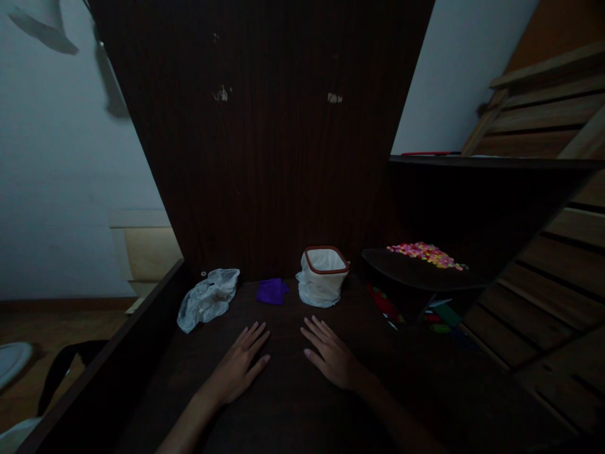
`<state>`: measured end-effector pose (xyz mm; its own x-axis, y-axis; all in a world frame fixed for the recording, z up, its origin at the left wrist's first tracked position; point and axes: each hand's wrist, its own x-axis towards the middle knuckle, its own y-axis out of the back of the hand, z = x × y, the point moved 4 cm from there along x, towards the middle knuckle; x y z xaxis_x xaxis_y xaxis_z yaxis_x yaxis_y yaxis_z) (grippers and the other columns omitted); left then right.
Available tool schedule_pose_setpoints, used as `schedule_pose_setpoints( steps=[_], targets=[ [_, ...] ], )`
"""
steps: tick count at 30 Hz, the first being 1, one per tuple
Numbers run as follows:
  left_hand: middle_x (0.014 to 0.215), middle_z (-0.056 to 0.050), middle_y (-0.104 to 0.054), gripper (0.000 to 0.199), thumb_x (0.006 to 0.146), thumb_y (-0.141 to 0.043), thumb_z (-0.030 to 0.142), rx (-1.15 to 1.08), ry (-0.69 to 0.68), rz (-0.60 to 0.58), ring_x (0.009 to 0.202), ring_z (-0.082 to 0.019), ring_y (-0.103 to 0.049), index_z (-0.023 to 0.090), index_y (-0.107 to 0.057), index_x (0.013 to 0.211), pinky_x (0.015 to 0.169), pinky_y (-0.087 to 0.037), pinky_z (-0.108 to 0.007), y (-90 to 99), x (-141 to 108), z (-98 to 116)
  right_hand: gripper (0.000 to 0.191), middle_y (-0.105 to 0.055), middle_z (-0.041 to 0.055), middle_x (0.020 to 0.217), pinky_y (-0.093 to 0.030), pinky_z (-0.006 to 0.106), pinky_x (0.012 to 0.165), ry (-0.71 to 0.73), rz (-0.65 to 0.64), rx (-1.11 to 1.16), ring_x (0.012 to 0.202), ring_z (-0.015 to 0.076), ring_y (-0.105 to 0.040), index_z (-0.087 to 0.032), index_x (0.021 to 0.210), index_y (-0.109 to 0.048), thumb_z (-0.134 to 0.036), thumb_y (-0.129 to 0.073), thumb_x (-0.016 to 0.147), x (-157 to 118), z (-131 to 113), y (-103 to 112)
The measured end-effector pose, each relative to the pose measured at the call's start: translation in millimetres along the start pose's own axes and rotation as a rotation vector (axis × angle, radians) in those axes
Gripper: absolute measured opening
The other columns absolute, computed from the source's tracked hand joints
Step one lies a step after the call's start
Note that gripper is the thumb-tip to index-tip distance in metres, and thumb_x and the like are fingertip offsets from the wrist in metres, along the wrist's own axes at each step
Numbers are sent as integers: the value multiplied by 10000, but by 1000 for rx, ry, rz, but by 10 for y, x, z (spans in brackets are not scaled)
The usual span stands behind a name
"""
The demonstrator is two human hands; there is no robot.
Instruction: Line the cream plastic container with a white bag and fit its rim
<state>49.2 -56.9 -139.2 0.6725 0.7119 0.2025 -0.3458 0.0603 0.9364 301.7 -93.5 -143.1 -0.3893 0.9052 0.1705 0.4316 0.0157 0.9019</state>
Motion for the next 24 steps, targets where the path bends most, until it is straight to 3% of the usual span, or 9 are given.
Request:
schedule_pose_setpoints(
  steps=[14,24],
  targets=[
    [1575,-75,-434,534,1003,-520,405,-3,-37,66,1473,-289,-381,303,-417,1518,1184,-379,-529,-17,-8,-17,506,-355,95,1602,-262,530,1239,-2,0,-25,1512,291,-273,-176,1493,-479,-352,-458,1019,-4,-8,-7],
    [1587,-83,-417,526,1020,-469,435,2,-5,8,1487,-296,-357,280,-417,1520,1193,-363,-540,-10,2,-6,509,-352,93,1604,-271,537,1233,7,20,-11,1510,293,-280,-193,1499,-474,-356,-464,1016,-11,14,-23]
  ],
)
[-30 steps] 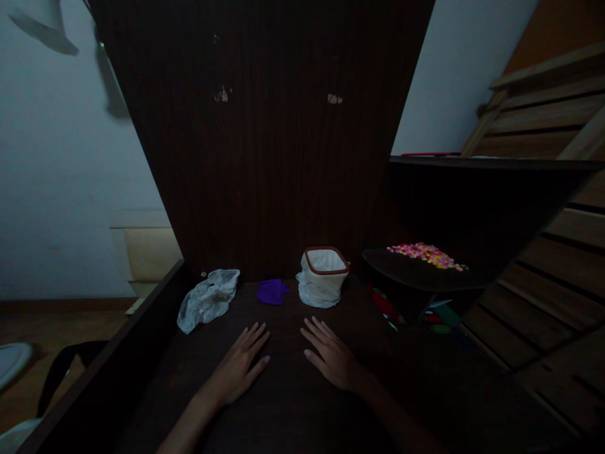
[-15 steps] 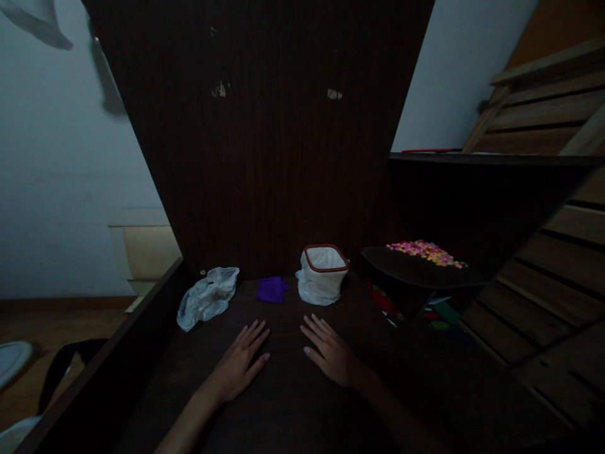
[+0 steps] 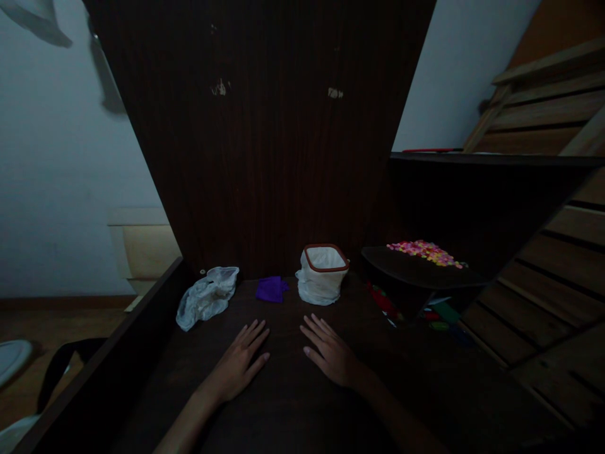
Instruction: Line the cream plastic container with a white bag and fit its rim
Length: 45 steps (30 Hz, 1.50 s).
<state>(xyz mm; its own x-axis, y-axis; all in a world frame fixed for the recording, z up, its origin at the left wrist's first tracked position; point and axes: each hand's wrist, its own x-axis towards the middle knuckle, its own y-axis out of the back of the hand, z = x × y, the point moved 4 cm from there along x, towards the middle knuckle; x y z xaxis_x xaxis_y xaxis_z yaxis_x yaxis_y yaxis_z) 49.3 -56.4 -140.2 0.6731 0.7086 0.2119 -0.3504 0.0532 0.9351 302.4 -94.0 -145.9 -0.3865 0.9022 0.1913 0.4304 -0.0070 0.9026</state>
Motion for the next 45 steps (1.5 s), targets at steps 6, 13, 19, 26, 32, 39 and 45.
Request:
schedule_pose_setpoints(
  steps=[6,13,19,26,32,39,45],
  targets=[
    [1587,-96,-416,528,1023,-459,437,-5,15,-19,1491,-301,-348,263,-419,1520,1194,-356,-551,-2,6,7,512,-344,104,1607,-268,536,1235,-8,-18,-20,1509,301,-277,-168,1499,-471,-351,-457,1020,0,-17,14],
    [1605,-85,-387,529,1037,-429,430,25,16,-23,1499,-296,-332,259,-388,1536,1201,-341,-566,-52,-19,-14,493,-386,130,1582,-314,557,1209,30,50,-62,1494,310,-313,-158,1480,-494,-287,-485,1004,-13,-17,-44],
    [1600,-72,-398,532,1032,-452,415,24,1,15,1493,-287,-342,280,-374,1541,1205,-347,-545,-61,-32,-3,448,-487,152,1523,-403,566,1152,56,48,-88,1444,348,-408,-140,1393,-594,-301,-517,983,33,-46,57],
    [1603,-91,-390,532,1034,-440,421,3,18,1,1498,-288,-334,257,-387,1537,1218,-321,-548,-72,-31,1,323,-658,152,1329,-475,508,1087,192,437,-120,1291,281,-562,-155,1212,-687,-223,-491,963,389,-131,894],
    [1603,-94,-387,532,1032,-439,427,-15,19,8,1502,-287,-323,252,-395,1533,1221,-317,-543,-83,-34,-20,512,-461,196,1530,-339,562,1163,56,419,-332,1467,356,-335,-108,1398,-547,-316,-556,930,700,155,1335],
    [1613,-121,-361,556,1034,-407,448,0,69,-69,1515,-298,-288,200,-397,1532,1230,-270,-568,-61,1,4,292,-693,161,1191,-402,439,1019,-59,291,-446,1138,283,-596,-128,1200,-654,-222,-485,982,757,249,1290],
    [1613,-118,-367,562,1034,-392,469,-4,63,-80,1520,-288,-278,196,-411,1524,1238,-259,-548,-49,10,7,184,-712,151,1048,-408,358,906,-69,272,-489,1036,261,-608,-123,1013,-682,-144,-508,956,742,192,1312]
  ],
)
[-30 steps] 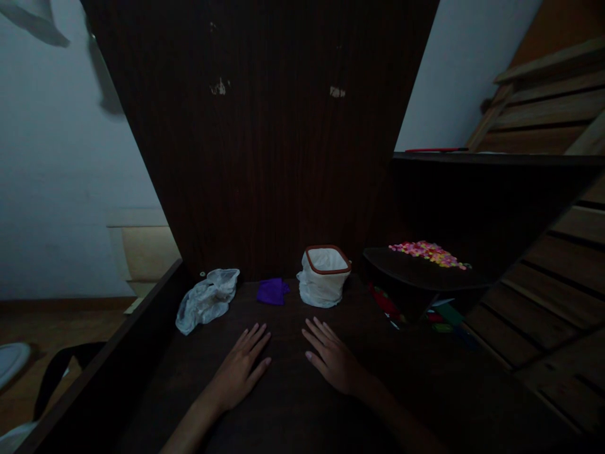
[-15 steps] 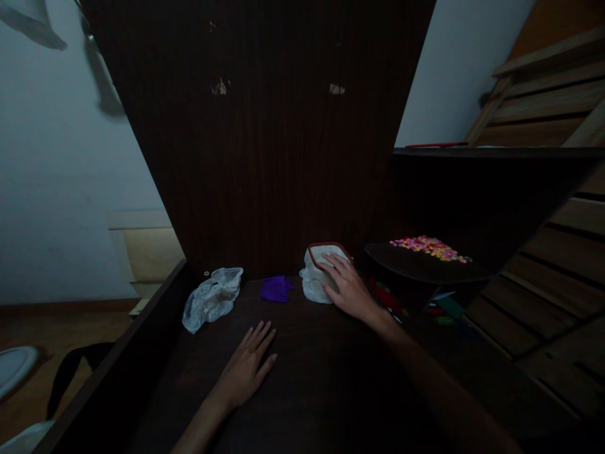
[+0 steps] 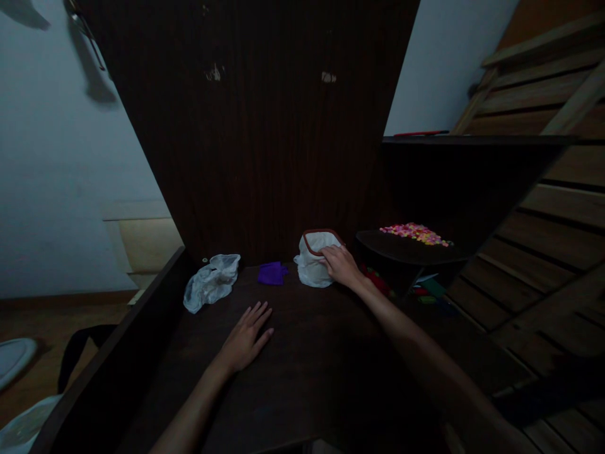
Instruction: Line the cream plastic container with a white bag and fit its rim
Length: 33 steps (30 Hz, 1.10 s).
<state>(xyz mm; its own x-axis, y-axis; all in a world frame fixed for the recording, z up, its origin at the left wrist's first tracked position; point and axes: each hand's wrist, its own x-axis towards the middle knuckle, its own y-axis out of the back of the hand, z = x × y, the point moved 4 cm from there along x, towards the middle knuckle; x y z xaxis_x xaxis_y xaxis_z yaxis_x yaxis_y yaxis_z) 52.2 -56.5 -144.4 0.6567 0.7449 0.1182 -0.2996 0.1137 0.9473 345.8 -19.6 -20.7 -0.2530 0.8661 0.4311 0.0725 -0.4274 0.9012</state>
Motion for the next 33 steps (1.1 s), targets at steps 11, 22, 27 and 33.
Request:
schedule_pose_setpoints(
  steps=[11,22,27,33],
  targets=[
    [1608,-125,-376,559,1023,-412,478,-49,9,4,1517,-294,-292,193,-444,1503,1234,-253,-564,18,12,-29,190,-679,127,925,-415,332,815,24,39,-32,945,250,-570,-143,984,-680,-130,-493,954,-105,-89,280],
    [1607,-154,-380,747,953,-570,490,-388,93,245,1465,-312,-407,228,-245,1572,1193,-374,-514,183,-132,-1,200,-649,85,843,-431,354,752,219,204,53,890,248,-547,-171,991,-662,-69,-518,897,-434,-798,684],
    [1638,-182,-294,953,869,-681,522,-562,35,349,1498,-337,-337,227,-121,1581,1220,-313,-546,221,-156,94,135,-668,58,833,-431,348,705,364,221,63,844,229,-549,-172,925,-641,-75,-576,858,-601,-1248,648],
    [1643,-230,-236,1177,753,-752,611,-554,8,403,1508,-413,-275,159,-62,1593,1212,-300,-581,118,-195,47,53,-649,45,803,-424,354,668,416,216,150,813,225,-544,-161,889,-617,-128,-631,850,-728,-1572,570]
  ],
)
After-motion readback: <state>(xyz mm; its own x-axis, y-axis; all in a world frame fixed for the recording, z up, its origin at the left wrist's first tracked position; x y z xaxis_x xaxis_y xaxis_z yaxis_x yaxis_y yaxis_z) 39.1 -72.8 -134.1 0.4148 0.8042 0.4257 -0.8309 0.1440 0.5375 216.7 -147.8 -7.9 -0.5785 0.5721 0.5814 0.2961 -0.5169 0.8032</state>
